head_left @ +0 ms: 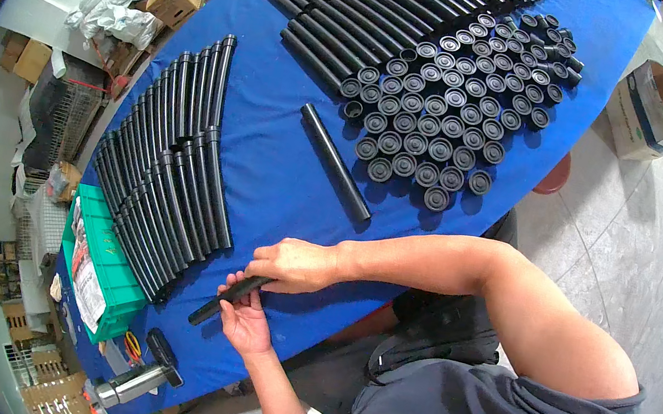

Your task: Assemble black plastic tubes by inserting end caps into them.

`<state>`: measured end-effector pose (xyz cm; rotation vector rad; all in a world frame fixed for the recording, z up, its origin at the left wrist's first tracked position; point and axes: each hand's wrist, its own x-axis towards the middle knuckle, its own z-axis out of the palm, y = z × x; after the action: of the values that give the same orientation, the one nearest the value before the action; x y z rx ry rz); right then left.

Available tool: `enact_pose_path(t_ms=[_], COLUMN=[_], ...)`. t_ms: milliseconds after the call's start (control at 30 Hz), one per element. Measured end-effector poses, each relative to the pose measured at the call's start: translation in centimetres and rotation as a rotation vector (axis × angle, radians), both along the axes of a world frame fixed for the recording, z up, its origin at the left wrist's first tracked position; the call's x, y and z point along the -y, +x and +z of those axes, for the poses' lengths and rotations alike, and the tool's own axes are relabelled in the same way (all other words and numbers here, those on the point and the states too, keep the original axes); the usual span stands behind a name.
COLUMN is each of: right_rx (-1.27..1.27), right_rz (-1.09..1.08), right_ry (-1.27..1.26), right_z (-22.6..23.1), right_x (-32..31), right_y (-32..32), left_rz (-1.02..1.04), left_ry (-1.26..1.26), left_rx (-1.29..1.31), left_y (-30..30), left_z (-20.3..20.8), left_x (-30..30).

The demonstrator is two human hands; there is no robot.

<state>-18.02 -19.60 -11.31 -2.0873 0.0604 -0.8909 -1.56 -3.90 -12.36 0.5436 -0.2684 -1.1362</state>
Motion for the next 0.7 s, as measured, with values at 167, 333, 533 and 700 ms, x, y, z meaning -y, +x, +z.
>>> enact_pose_path(t_ms=[167,333,533,700], right_rx=[-0.514,-0.066,-0.238,-0.082], right_rz=[0.317,0.035,0.191,0.020], right_ry=[0.610,-0.040,0.217,-0.077], right_z=[4.6,0.9,1.0,1.2], right_x=[1.2,-0.3,1.0,-0.4], right_y=[-1.7,-0.5,-0.2,-0.6], left_rz=[-0.069,-0.023,-0.015,-0.054], left_ry=[-0.110,0.007,-0.001,-0.073], left_rx=[-0.003,-0.008,0.055,-0.010], left_y=[0.7,0.5,0.3,1.0], left_z=[-0.7,-0.4,-0.2,-0.9], left_x=[-0.4,-0.3,-0.1,-0.5])
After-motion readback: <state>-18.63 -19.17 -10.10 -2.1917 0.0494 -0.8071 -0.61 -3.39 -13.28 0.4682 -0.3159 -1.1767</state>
